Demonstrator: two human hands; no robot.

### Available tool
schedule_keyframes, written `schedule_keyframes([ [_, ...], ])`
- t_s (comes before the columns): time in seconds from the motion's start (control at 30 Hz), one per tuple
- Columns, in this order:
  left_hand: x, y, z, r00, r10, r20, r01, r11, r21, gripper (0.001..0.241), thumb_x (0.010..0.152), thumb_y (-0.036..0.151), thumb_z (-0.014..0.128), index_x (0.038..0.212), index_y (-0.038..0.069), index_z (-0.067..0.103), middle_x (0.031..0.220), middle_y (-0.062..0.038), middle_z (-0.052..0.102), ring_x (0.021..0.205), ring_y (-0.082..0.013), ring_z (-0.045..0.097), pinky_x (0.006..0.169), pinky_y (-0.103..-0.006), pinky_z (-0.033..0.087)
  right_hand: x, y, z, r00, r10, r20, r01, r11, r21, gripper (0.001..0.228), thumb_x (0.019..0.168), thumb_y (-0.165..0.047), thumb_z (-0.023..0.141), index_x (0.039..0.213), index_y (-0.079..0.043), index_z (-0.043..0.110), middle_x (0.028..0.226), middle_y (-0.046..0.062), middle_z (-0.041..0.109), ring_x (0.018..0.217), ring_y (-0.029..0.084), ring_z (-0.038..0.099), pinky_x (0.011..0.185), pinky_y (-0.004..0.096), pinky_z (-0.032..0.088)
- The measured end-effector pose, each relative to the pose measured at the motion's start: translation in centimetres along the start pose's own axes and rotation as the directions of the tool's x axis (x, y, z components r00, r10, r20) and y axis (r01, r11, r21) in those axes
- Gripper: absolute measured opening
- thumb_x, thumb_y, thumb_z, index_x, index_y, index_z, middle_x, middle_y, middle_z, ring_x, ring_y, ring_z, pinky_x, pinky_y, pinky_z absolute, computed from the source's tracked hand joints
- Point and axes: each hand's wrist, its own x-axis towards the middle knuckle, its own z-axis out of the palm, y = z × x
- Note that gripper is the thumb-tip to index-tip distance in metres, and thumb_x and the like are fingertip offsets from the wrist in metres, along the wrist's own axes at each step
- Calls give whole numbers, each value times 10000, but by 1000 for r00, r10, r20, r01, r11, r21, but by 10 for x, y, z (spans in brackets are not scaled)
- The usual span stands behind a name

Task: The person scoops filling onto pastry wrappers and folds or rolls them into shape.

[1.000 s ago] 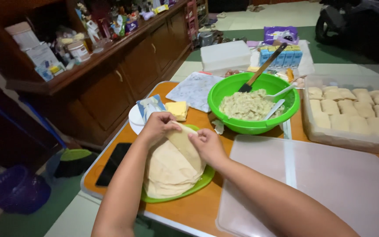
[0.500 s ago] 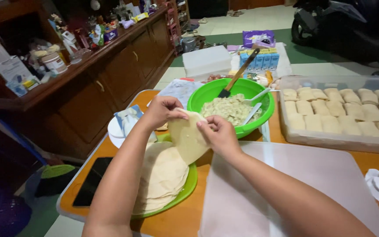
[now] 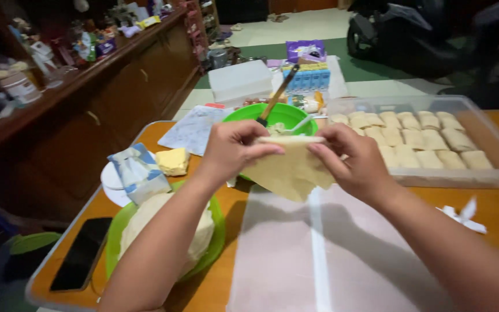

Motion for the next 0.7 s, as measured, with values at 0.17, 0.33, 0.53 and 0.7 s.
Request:
schedule_keyframes([
  [0.17,-28,34,41,988,127,89,-128,992,3,254,820,249,885,883,42,751,683,25,676,585,-14,595,534,-210,485,-50,15,-48,978,177,114,-180,983,20,166,934,-150,700,1057,-39,692,711,39,751,576,84,726,513,228,572],
  [0.33,-56,54,69,969,-34,243,61,993,-102,259,838,275,858,905,48,753,652,5,676,562,-37,589,519,-228,484,-96,14,-72,857,462,226,-502,848,171,179,903,-154,720,1025,-27,755,670,1,695,549,60,602,455,234,457],
  [0.53,-65,-31,139,910,-216,353,245,969,-40,339,789,351,868,893,48,758,688,-31,697,594,-87,630,545,-277,524,-112,71,-42,551,777,304,-800,595,-71,297,937,-313,748,1039,-34,744,636,35,586,542,120,467,477,310,358],
  [0.7,-76,-105,183,862,-369,347,377,925,46,385,754,372,883,880,38,738,691,-56,709,601,-117,646,576,-298,532,-120,128,-13,643,741,195,-710,672,-212,328,838,-326,799,996,-41,763,727,35,743,632,74,644,575,280,530],
])
